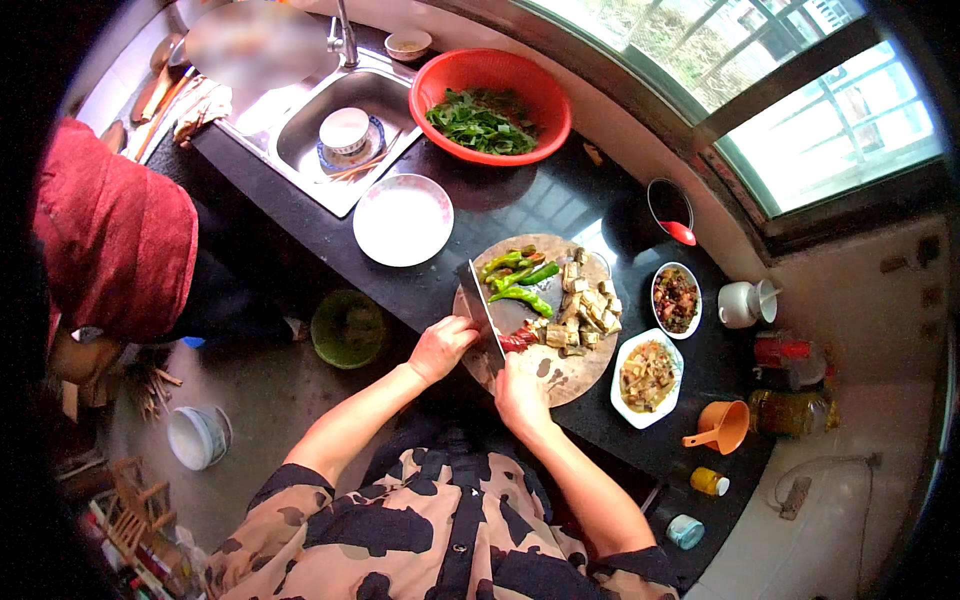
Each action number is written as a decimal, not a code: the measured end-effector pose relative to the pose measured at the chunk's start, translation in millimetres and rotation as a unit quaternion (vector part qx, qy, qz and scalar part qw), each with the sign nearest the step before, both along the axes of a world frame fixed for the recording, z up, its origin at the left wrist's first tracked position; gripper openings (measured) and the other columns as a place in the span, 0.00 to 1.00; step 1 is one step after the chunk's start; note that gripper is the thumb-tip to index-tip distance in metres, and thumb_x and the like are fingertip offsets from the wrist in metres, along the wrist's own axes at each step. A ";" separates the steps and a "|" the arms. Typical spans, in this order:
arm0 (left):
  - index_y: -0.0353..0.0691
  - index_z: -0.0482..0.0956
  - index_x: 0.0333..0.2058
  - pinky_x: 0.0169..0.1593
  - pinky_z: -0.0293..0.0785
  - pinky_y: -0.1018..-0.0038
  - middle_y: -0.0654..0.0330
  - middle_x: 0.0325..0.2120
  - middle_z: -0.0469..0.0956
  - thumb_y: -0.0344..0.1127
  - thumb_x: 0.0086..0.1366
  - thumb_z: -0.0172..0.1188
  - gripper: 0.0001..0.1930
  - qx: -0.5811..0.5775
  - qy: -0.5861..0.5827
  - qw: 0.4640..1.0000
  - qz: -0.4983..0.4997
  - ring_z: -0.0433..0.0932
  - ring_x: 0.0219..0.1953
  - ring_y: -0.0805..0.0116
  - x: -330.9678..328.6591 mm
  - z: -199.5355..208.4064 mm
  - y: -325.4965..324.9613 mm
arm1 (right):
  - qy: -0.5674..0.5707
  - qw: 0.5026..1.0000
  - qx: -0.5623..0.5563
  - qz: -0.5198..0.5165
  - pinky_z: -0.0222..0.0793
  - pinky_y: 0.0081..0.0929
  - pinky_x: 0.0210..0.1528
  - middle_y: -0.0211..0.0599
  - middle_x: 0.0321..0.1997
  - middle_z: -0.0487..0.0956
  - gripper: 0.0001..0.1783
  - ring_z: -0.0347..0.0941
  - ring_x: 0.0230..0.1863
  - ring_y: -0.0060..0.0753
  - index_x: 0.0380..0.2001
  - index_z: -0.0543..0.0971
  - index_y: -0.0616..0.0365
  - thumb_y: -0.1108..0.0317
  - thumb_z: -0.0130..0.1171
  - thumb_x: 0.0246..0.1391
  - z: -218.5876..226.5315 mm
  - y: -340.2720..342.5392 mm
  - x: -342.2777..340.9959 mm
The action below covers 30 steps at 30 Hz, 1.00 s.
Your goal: The person picks up green peppers from the floor, trims the stems by hand, washes them in a sink, and then chops them with a cleaver on a wooden cutting board along with pieces of ginger.
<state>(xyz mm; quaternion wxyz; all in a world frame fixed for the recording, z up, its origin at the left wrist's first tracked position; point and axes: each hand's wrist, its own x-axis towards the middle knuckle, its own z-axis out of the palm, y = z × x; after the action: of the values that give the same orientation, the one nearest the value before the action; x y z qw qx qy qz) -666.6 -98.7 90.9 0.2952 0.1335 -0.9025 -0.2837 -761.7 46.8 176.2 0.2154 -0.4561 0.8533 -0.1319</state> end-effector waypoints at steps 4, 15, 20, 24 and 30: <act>0.42 0.74 0.25 0.33 0.73 0.69 0.59 0.26 0.73 0.30 0.50 0.53 0.03 -0.014 0.020 1.000 -0.006 0.74 0.30 0.61 0.7 0.1 -12.3 | -0.012 0.999 -0.042 0.015 0.66 0.52 0.29 0.61 0.24 0.73 0.09 0.71 0.27 0.64 0.35 0.65 0.65 0.69 0.45 0.54 -7.7 -11.2 -3.6; 0.41 0.72 0.28 0.40 0.72 0.70 0.59 0.32 0.71 0.31 0.53 0.49 0.05 0.007 -0.026 0.998 -0.060 0.73 0.37 0.60 3.2 -25.9 -1.0 | -0.049 0.996 0.005 0.073 0.66 0.48 0.39 0.61 0.33 0.74 0.20 0.71 0.36 0.58 0.46 0.67 0.66 0.67 0.47 0.51 -6.6 6.8 -24.3; 0.40 0.72 0.28 0.41 0.72 0.71 0.59 0.33 0.70 0.33 0.56 0.49 0.05 0.005 -0.040 0.998 -0.054 0.73 0.38 0.61 -0.1 -29.4 0.3 | 0.011 0.999 0.008 0.035 0.64 0.47 0.45 0.60 0.39 0.73 0.21 0.69 0.42 0.60 0.48 0.68 0.66 0.64 0.45 0.55 -3.5 6.1 6.5; 0.41 0.74 0.29 0.40 0.73 0.70 0.59 0.31 0.72 0.33 0.55 0.50 0.06 -0.002 -0.006 0.999 -0.047 0.74 0.35 0.61 -9.3 -31.4 -4.0 | -0.015 0.995 -0.103 -0.007 0.66 0.47 0.38 0.60 0.33 0.74 0.17 0.71 0.36 0.61 0.44 0.69 0.65 0.65 0.47 0.53 -5.8 12.0 0.8; 0.48 0.83 0.28 0.37 0.73 0.70 0.56 0.27 0.79 0.35 0.53 0.54 0.08 0.045 -0.056 0.997 -0.017 0.77 0.34 0.60 -9.0 -12.0 2.1 | -0.009 0.970 -0.242 -0.012 0.61 0.54 0.27 0.62 0.29 0.73 0.10 0.68 0.29 0.68 0.36 0.69 0.62 0.67 0.47 0.55 -0.9 38.6 -25.0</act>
<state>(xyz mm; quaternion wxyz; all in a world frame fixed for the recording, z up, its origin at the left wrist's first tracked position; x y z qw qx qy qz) -675.6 -96.5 78.9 0.2329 0.1473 -0.9059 -0.3214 -786.7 85.4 175.3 0.1043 -0.4831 0.7994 -0.3415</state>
